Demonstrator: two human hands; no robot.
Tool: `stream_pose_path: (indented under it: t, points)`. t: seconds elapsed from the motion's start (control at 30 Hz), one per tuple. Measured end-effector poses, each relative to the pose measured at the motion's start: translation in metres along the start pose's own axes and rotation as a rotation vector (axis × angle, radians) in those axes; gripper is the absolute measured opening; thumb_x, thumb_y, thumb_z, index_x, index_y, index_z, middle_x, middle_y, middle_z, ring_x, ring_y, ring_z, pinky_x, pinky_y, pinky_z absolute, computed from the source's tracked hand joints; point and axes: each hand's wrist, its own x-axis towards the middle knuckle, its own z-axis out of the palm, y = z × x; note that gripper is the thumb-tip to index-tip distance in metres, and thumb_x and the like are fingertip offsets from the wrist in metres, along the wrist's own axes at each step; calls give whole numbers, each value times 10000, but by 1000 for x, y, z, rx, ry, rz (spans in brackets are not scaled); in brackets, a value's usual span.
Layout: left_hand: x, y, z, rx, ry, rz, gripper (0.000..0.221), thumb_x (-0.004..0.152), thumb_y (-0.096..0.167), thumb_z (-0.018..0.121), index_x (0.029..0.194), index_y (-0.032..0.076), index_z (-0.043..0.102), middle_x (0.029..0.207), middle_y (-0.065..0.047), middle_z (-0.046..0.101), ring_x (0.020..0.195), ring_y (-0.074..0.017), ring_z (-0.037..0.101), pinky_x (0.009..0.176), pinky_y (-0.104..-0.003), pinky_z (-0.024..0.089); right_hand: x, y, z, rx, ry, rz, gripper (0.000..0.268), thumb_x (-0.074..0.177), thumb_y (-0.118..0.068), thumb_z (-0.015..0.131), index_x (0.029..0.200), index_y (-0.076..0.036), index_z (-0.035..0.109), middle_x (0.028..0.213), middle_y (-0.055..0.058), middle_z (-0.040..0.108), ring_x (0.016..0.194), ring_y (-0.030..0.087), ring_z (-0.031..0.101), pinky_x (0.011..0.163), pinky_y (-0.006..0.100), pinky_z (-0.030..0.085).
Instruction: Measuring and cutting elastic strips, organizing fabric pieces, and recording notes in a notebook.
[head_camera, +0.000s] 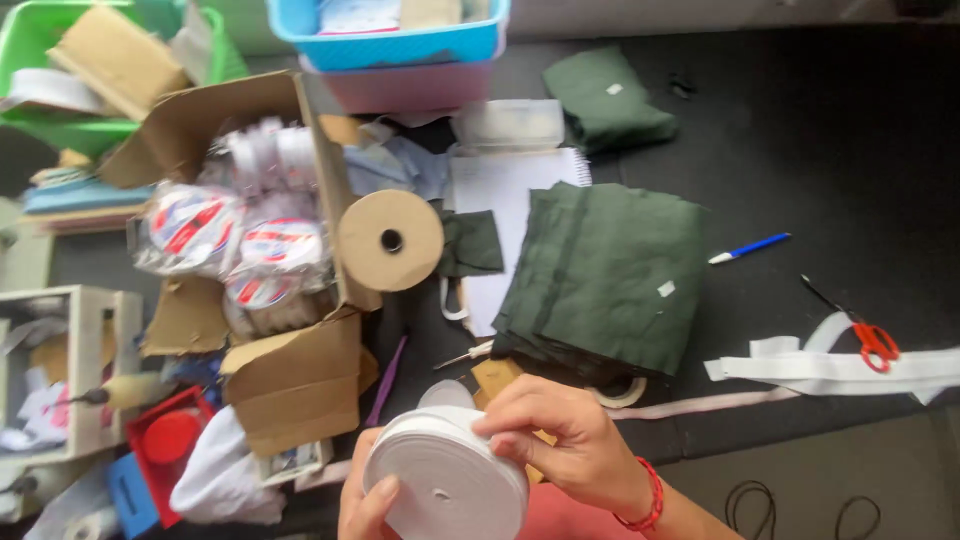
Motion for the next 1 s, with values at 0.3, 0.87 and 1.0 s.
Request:
stream_pose_path:
  t: [0.3,0.87,1.0]
  points:
    - [25,-39,90,516,-270,-76,314,753,315,520,880,41,606,829,-41,632,769,-127,564,705,-235,397,-86,30,-92,262,325,414,280,765,-269,594,742,9,616,738,108,587,532,159,554,479,226,502]
    - [-24,-207,377,893,-575,74,317,749,310,543,987,109,604,912,6,661,817,-104,597,729,-220,421,-245,55,-417,370,25,669,115,654,53,690,651,-12,595,666,68,574,575,115,571,541,195,486]
    - [-39,-227,408,945,-503,39,342,727,300,573,1003,103,614,963,15,677,853,-96,624,729,-215,443,-272,56,-457,400,-25,725,123,678,30,696,638,-10,586,684,62,566,576,105,599,548,172,481]
